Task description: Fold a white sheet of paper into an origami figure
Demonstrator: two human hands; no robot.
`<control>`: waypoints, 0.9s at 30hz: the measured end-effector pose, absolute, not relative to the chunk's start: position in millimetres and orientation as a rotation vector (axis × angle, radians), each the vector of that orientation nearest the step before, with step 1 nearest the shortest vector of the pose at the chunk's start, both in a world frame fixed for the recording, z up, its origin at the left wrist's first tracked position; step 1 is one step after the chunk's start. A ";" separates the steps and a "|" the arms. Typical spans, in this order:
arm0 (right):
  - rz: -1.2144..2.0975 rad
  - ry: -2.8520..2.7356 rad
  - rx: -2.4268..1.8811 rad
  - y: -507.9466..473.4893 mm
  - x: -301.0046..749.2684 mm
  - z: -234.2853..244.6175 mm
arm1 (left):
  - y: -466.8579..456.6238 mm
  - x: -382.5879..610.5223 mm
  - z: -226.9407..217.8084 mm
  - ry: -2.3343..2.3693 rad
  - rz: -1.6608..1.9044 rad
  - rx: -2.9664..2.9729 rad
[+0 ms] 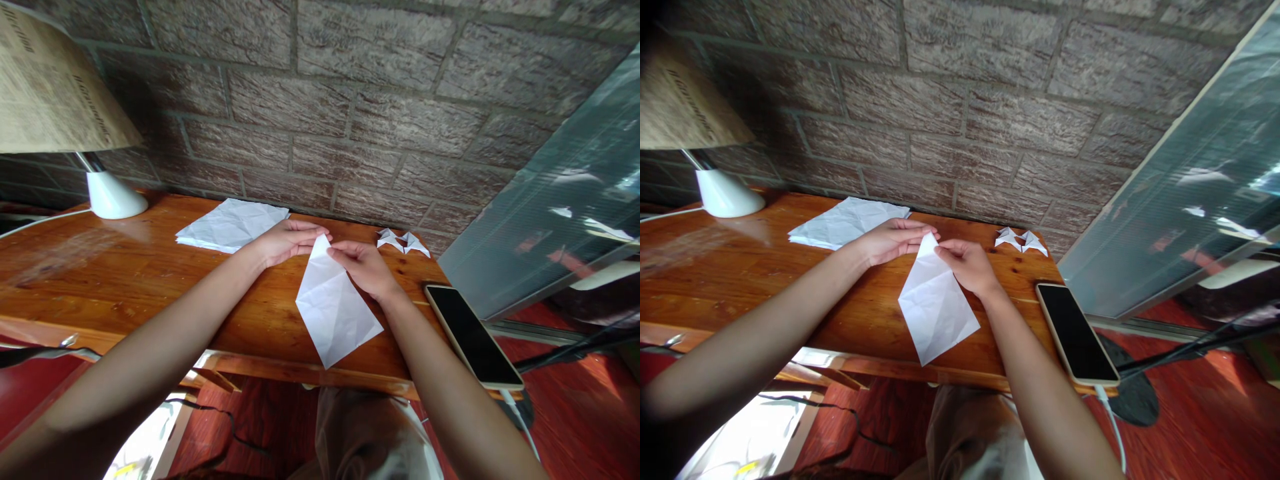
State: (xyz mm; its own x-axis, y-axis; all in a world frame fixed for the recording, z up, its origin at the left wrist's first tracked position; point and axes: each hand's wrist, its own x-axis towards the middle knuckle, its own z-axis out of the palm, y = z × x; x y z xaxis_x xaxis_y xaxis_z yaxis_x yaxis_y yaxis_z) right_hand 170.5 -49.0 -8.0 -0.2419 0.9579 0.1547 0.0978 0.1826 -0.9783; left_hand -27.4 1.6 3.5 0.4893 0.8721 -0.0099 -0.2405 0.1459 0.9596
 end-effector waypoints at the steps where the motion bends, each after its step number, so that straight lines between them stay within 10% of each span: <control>1: 1.188 -1.548 -1.045 -49.2 170.5 -7.9 | 1.7 -27.6 3.5 0.682 0.897 1.153; 27: 1.193 -1.556 -1.061 -52.6 169.1 -5.0 | -0.4 -26.6 3.7 0.694 0.951 1.189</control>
